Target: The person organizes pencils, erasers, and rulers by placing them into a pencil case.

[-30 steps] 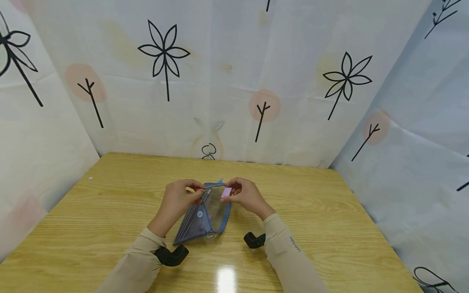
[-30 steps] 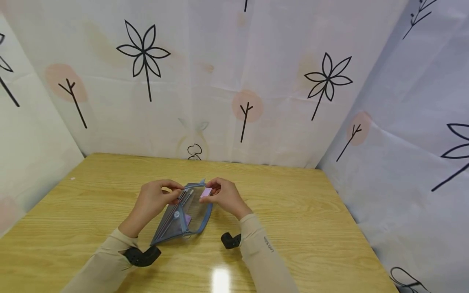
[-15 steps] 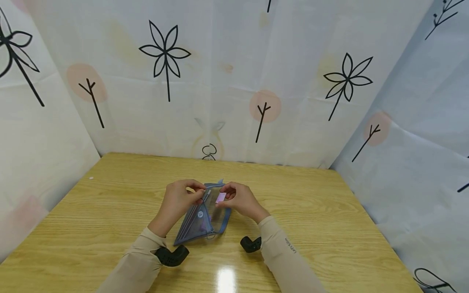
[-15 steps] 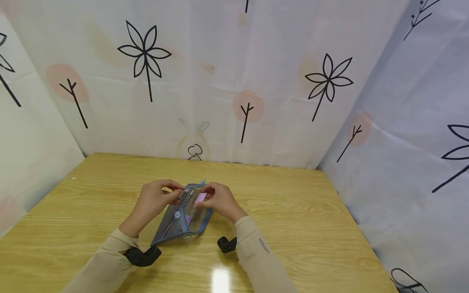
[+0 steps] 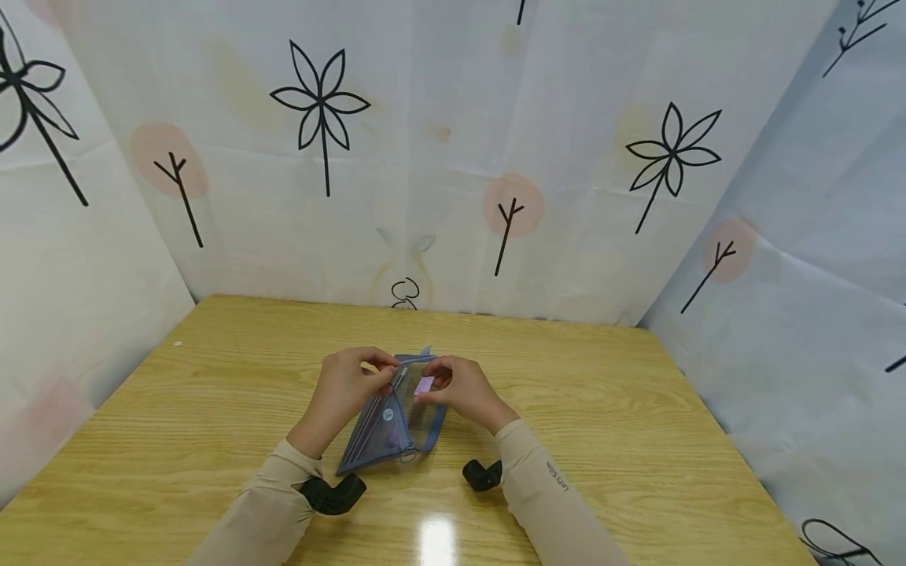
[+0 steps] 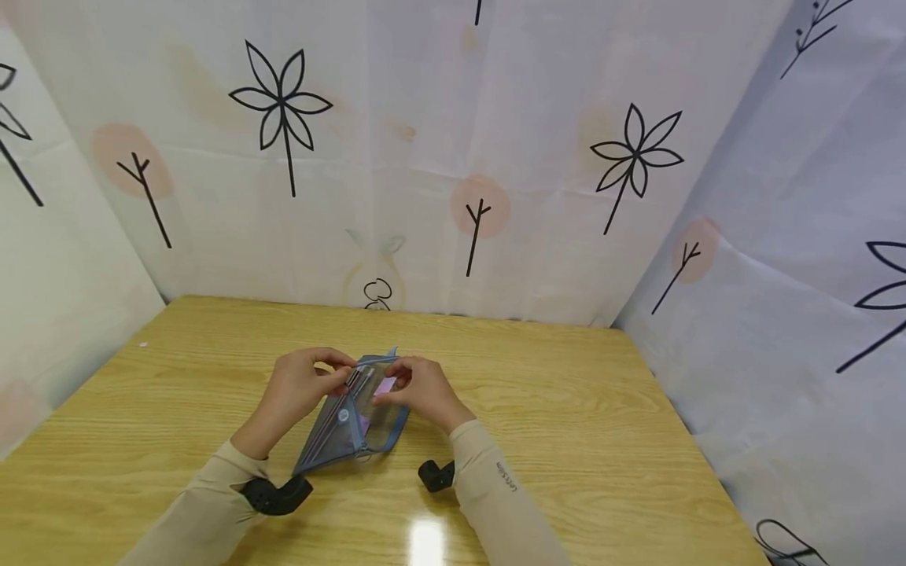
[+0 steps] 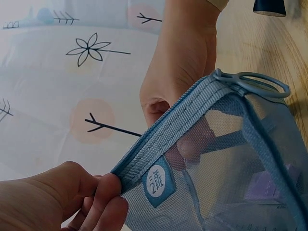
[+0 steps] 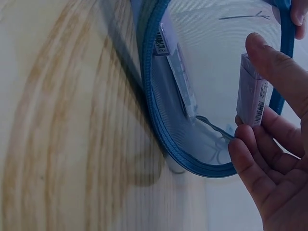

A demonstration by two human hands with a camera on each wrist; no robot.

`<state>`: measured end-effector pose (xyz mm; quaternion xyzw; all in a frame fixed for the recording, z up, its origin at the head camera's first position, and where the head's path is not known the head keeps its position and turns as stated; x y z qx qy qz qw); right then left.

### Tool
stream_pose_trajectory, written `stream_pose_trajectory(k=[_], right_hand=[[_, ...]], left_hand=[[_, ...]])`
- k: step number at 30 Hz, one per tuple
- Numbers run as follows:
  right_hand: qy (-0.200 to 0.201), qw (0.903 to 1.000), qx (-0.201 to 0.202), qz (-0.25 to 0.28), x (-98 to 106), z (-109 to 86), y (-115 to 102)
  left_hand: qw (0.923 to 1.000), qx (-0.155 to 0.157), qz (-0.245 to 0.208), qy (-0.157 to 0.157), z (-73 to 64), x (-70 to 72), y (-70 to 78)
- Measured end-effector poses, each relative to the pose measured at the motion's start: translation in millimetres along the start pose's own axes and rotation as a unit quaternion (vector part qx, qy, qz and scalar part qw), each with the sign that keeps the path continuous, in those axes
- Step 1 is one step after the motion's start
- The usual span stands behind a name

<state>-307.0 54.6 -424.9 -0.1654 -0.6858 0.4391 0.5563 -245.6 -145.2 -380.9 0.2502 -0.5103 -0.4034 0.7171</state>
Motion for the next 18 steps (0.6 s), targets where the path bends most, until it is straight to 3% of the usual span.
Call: stream_pose_trajectory(k=[10, 18], right_hand=[[-0.006, 0.9998, 0.017, 0.01, -5.0, -1.4, -2.2], [-0.009, 0.9998, 0.008, 0.017, -6.8, -1.8, -1.2]], left_hand=[[1.0, -0.001, 0.003, 0.001, 0.4, -1.0, -1.0], [1.0, 0.003, 0.004, -0.002, 0.1, -1.3, -0.2]])
Point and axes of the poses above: each hand's wrist, its own z-axis towards the middle knuckle, its own x-axis out of the back of the hand, y = z × x, the point moved 1 cm from there along z, towards the middle knuckle, and after that the axes turned 9 degrees about -x, right-handed, at the moved point
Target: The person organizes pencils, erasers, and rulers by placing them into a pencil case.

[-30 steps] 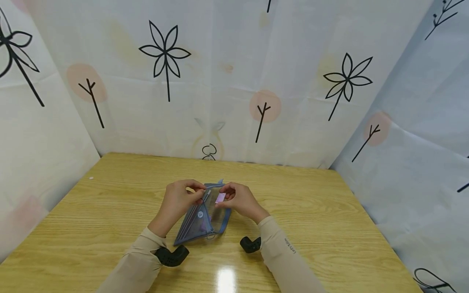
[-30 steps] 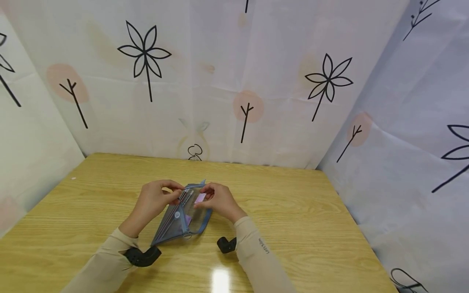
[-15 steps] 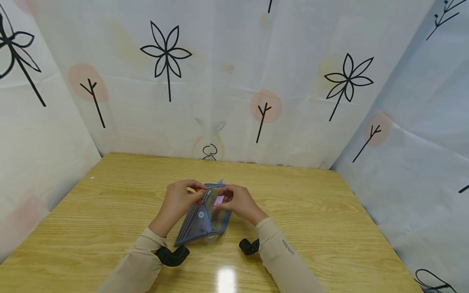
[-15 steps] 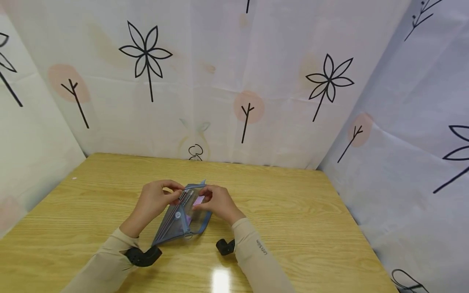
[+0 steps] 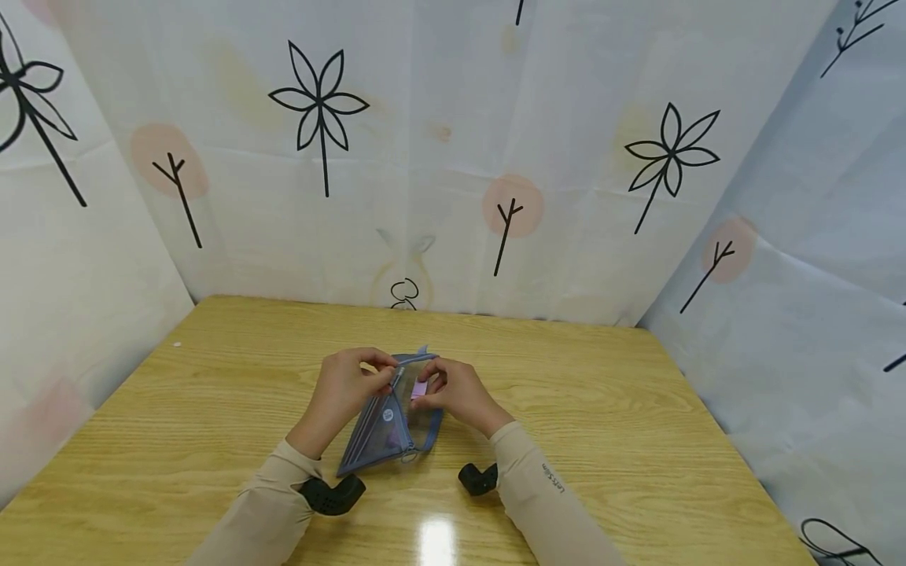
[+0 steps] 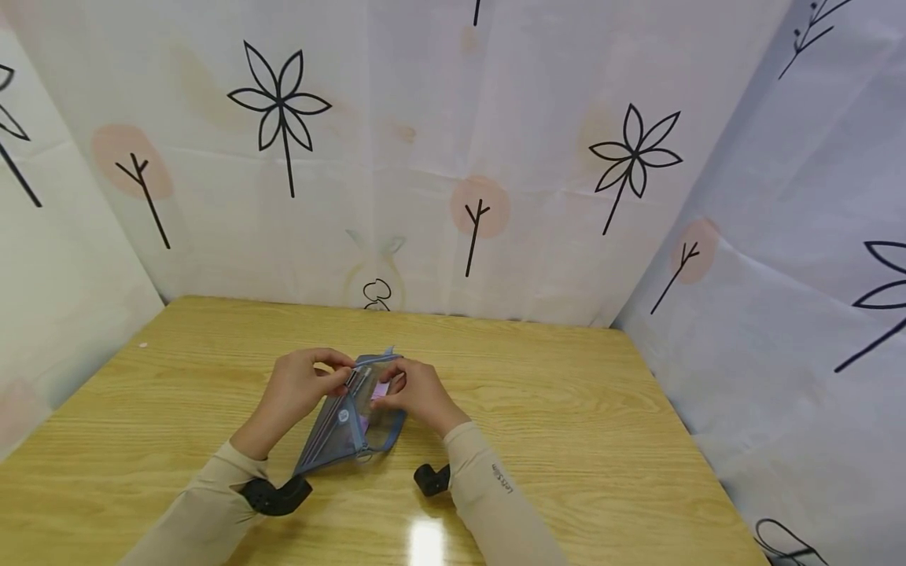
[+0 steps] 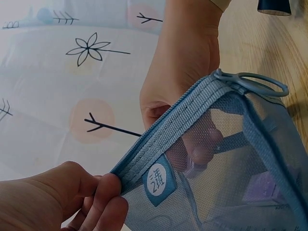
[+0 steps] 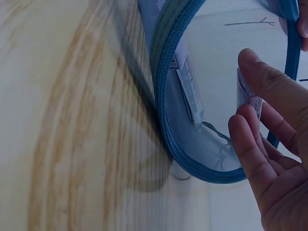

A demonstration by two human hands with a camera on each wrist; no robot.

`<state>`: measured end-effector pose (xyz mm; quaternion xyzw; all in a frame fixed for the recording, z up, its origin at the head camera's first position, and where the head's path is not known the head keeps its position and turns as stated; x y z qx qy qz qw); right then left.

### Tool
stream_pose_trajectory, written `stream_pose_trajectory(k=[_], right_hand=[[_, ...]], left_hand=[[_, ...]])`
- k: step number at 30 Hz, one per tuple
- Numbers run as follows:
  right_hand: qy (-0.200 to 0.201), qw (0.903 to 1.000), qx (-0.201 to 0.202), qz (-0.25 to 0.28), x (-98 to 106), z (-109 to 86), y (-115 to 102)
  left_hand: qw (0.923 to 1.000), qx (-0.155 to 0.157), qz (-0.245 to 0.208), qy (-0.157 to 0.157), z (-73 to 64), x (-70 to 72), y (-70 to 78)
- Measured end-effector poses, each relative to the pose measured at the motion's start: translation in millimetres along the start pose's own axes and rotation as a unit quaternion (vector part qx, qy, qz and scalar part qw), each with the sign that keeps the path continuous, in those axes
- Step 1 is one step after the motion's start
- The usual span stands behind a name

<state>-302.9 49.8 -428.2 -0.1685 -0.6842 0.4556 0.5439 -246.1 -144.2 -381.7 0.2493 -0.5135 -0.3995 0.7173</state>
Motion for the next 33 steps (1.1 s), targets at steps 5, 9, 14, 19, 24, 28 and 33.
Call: stream_pose_trajectory(k=[5, 9, 14, 19, 24, 28, 33], right_hand=[[-0.002, 1.0, -0.001, 0.004, -0.9, -0.1, -0.7], [-0.011, 0.9999, -0.005, 0.006, -1.9, 0.4, -0.3], [-0.025, 0.9997, -0.001, 0.009, -3.5, 1.7, 1.4], [-0.033, 0.9994, 0.004, 0.0, -4.7, 1.1, 1.1], [-0.034, 0.9993, 0.007, -0.015, -7.1, 1.2, 0.9], [-0.031, 0.999, 0.008, -0.031, -9.0, 0.9, -0.5], [-0.025, 0.999, 0.009, -0.035, -10.7, 0.0, -1.3]], left_hand=[[1.0, 0.001, 0.004, 0.002, -0.2, 0.4, 0.5], [1.0, 0.002, 0.004, 0.001, -0.3, 0.6, 0.7], [1.0, 0.002, 0.005, 0.002, -0.1, 0.7, 0.5], [1.0, 0.001, 0.007, 0.002, 0.0, 0.7, 0.7], [1.0, -0.002, 0.005, 0.002, -0.3, 1.0, 0.9], [1.0, -0.005, 0.006, 0.001, -0.7, 1.5, 1.1], [1.0, -0.006, 0.005, 0.0, -1.2, 1.9, 1.4]])
Point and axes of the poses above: each hand's wrist, its own z-axis towards the middle knuckle, its own x-axis out of the back of the hand, y = z × x, the point moved 1 cm from there along z, towards the middle knuckle, and after that the axes turned 9 degrees about -x, right-handed, at the moved point
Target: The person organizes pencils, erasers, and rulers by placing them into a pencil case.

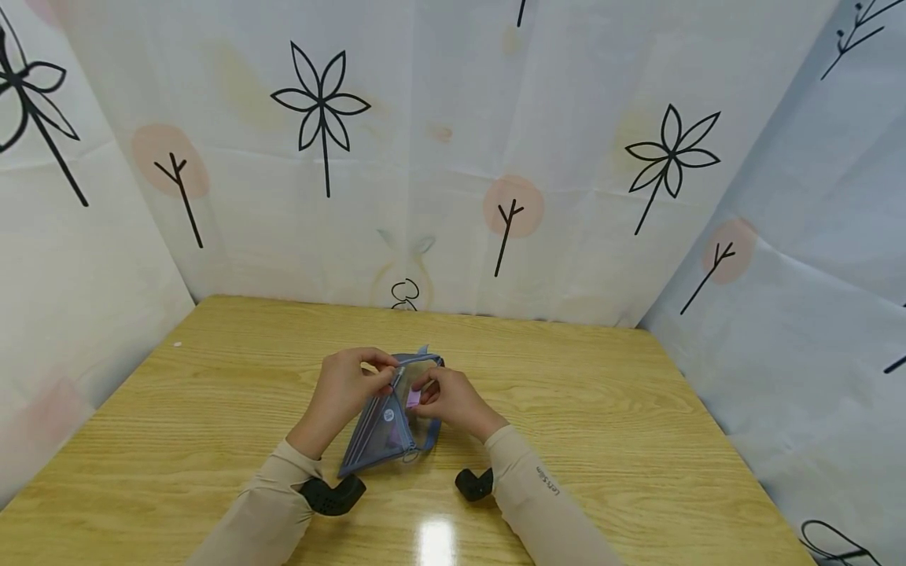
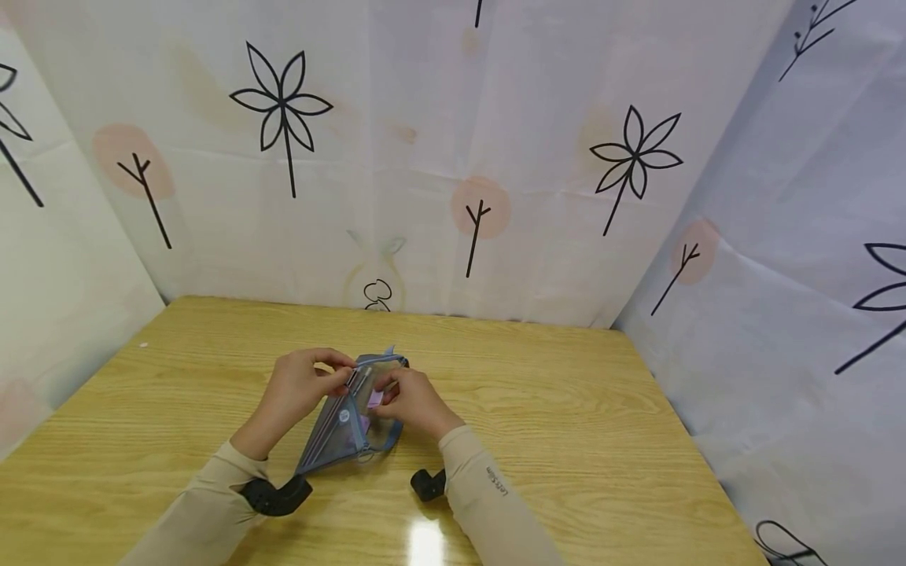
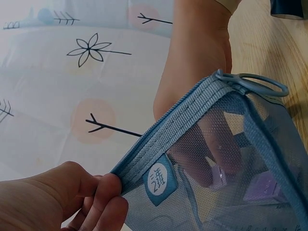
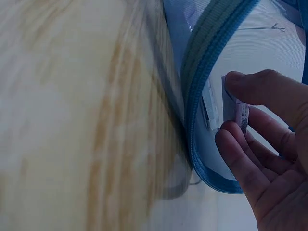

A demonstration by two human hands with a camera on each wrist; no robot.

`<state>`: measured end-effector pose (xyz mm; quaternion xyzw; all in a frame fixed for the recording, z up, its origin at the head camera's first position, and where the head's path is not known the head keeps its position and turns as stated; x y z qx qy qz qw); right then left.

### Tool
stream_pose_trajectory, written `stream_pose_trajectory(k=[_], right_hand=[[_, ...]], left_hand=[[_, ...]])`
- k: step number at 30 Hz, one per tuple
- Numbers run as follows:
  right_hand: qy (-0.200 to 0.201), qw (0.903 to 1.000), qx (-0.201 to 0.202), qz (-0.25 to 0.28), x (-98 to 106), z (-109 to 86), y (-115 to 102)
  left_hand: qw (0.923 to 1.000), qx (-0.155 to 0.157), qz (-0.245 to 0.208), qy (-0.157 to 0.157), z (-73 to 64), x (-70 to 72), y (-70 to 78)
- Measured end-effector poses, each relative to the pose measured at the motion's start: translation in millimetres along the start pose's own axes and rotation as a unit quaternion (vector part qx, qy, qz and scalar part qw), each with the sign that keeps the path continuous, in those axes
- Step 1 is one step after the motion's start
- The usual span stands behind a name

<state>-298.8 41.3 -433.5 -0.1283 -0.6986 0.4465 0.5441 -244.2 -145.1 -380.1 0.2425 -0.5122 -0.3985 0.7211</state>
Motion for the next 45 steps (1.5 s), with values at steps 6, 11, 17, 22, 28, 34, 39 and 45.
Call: stream_pose_trajectory(k=[6, 11, 17, 22, 28, 34, 39, 45], right_hand=[[0.005, 1.0, -0.005, 0.0, -2.1, 0.4, 0.3], [0.007, 0.9999, -0.007, 0.003, -4.0, 1.9, 3.6], [0.006, 0.9999, -0.011, 0.007, -4.9, 2.7, 3.8], [0.002, 0.9999, -0.012, 0.0, -5.6, 3.3, 3.4], [-0.001, 0.9999, -0.015, 0.003, -6.7, 4.2, 5.0], [-0.001, 0.9997, -0.023, 0.009, -7.1, 4.1, 6.3], [-0.005, 0.9995, -0.03, 0.011, -7.1, 4.1, 6.1], [-0.006, 0.9994, -0.033, -0.001, -7.4, 4.2, 5.4]], left_hand=[[1.0, -0.001, -0.004, 0.0, 0.3, 0.5, 0.0], [1.0, -0.005, -0.003, 0.003, 0.3, 0.8, 0.2], [0.9999, -0.008, -0.004, 0.005, 0.0, 1.1, 0.2], [1.0, -0.006, -0.003, 0.006, 0.3, 1.0, 0.1], [1.0, -0.004, -0.002, 0.005, 0.9, 0.2, -0.5], [1.0, -0.002, -0.003, 0.005, 1.3, -0.3, -0.9], [1.0, -0.002, -0.001, 0.006, 1.5, -0.5, -1.0], [1.0, 0.001, -0.001, 0.005, 1.4, -0.8, -1.7]])
Point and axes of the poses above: each hand's wrist, its own z-axis towards the middle knuckle, its own x-axis out of the back of the hand, y = z × x, the point moved 1 cm from there along z, towards the middle knuckle, and after that the axes turned 9 degrees about -x, right-handed, at the moved point
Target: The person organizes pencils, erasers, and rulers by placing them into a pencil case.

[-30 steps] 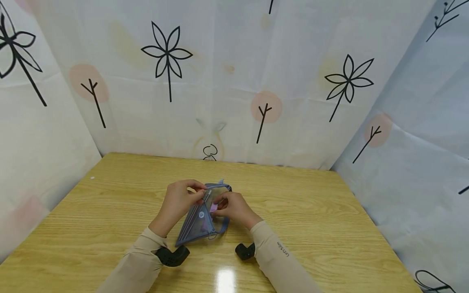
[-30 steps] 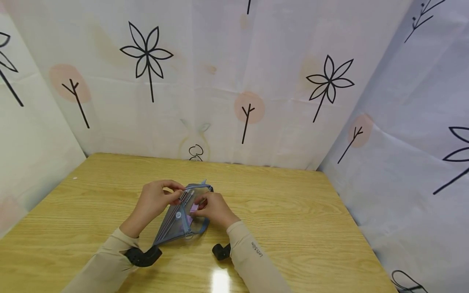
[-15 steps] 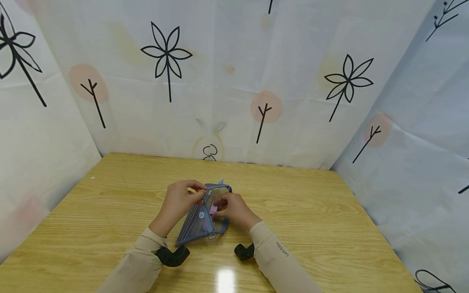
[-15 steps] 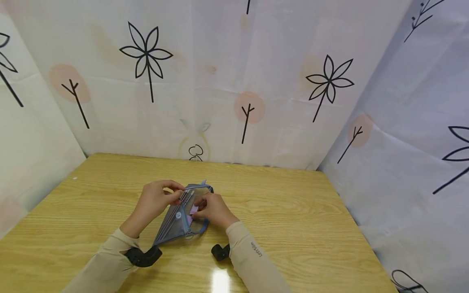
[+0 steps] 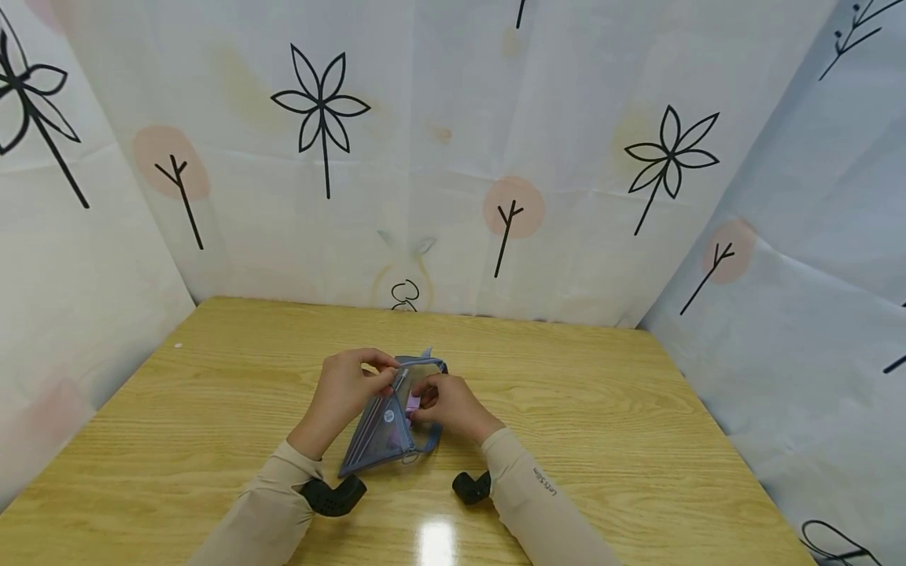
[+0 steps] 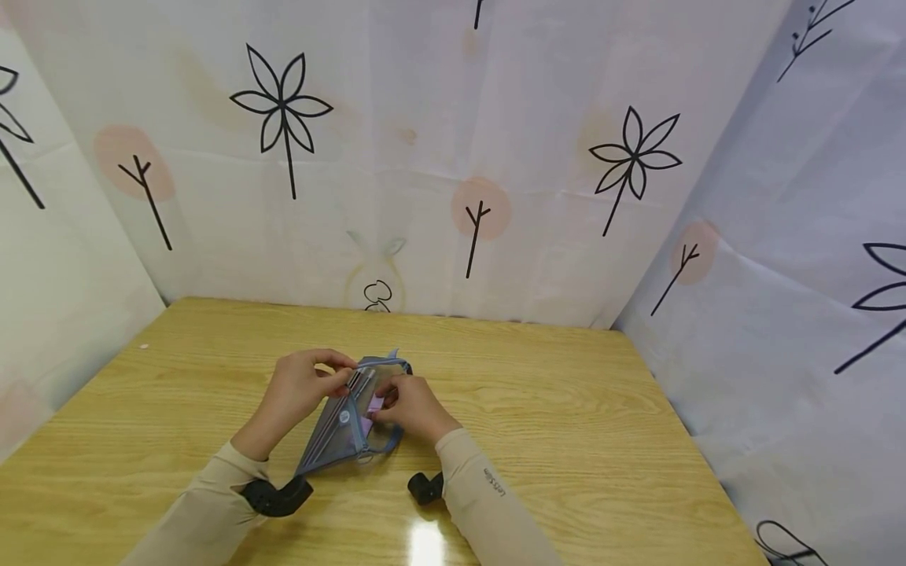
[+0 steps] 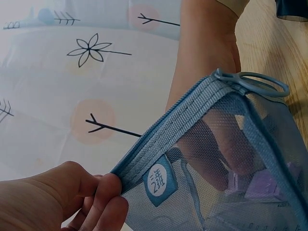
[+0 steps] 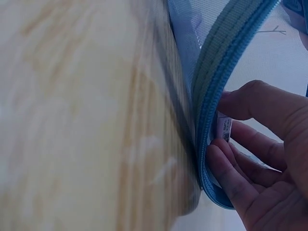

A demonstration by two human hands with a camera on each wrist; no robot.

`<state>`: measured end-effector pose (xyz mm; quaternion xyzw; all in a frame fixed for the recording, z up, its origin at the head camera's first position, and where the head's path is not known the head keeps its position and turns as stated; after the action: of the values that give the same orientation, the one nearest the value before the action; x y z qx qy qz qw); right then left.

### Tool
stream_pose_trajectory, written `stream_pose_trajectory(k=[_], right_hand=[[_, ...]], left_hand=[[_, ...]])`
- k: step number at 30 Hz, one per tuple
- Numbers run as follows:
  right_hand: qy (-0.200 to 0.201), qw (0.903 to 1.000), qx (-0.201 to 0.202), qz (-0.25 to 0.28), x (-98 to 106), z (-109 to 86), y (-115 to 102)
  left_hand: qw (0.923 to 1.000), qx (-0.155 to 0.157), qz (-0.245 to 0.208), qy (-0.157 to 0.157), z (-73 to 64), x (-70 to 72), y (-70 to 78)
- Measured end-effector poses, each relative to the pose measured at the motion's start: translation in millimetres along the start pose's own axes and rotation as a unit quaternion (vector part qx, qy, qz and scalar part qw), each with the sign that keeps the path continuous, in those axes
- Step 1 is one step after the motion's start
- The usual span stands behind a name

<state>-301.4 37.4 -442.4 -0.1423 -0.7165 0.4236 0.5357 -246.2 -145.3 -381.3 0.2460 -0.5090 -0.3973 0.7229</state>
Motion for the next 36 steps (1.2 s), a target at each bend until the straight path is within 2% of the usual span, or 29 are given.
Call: stream_pose_trajectory(k=[12, 36], right_hand=[[0.006, 0.9995, 0.014, -0.029, -0.5, -0.2, -1.3], [0.011, 0.9982, 0.028, -0.052, -0.6, -0.1, -1.7]], left_hand=[[1.0, 0.0, -0.005, -0.001, -0.9, 0.3, 0.1], [1.0, 0.0, -0.004, -0.001, -1.6, 0.9, 2.3]])
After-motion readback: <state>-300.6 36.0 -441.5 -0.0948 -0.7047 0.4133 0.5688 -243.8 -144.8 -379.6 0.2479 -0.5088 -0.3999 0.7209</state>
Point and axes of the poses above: each hand's wrist, its own z-axis towards the middle knuckle, its own x-axis out of the back of the hand, y = z × x, the point moved 1 cm from there along z, towards the middle knuckle, and after that the axes turned 9 degrees about -x, right-handed, at the moved point
